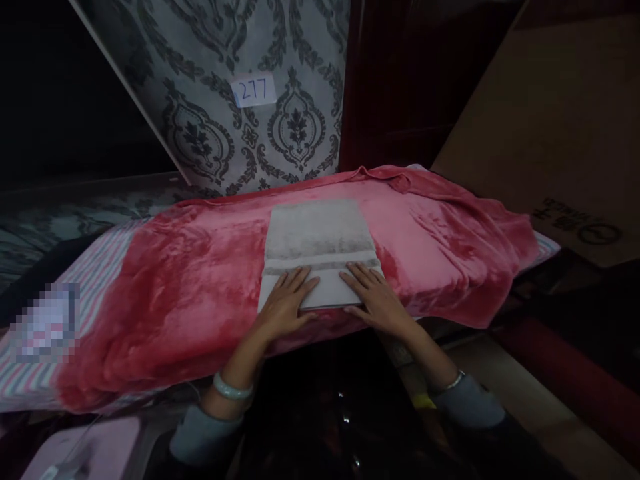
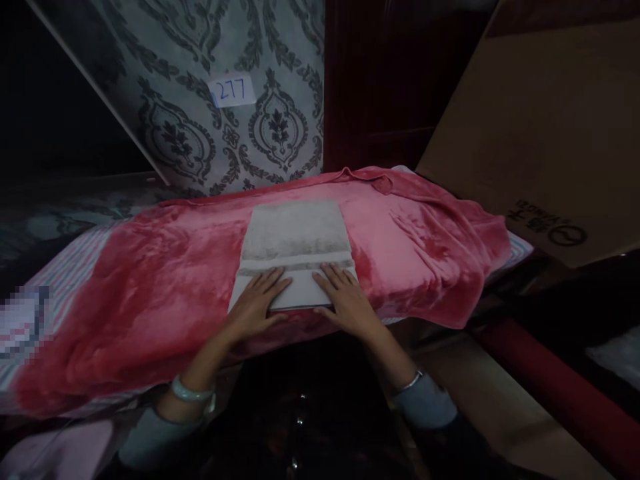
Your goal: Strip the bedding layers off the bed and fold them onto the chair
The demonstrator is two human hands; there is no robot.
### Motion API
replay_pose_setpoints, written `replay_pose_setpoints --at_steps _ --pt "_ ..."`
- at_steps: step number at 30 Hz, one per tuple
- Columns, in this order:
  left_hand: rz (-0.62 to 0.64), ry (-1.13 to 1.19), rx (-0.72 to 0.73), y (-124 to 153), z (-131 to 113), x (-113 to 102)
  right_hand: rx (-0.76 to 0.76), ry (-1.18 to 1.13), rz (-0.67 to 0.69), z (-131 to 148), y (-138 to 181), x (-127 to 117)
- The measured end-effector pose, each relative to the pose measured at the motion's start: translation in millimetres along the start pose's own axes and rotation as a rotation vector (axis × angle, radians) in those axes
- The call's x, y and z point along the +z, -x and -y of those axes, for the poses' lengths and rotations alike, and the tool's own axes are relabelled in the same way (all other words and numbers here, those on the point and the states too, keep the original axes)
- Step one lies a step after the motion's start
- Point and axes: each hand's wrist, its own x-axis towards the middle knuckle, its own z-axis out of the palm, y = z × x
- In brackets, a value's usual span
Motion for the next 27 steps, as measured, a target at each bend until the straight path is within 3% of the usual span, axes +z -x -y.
replay_pose_setpoints --at_steps 7,15,23,27 --pt "-0.162 0.095 -0.018 14 8 -2 -0.044 -0.187 -0.108 -10 6 0" --pt "-0.179 0.159 -0.158 6 0 -5 0.052 -0.327 -0.096 -3 2 -8" --pt "-0.233 0.288 -0.112 41 11 -9 0.038 -0.439 -0.171 -8 10 -13" --pt "-0.193 0.269 -0.178 8 24 -28 0.091 -0.335 -0.156 -7 -31 -24"
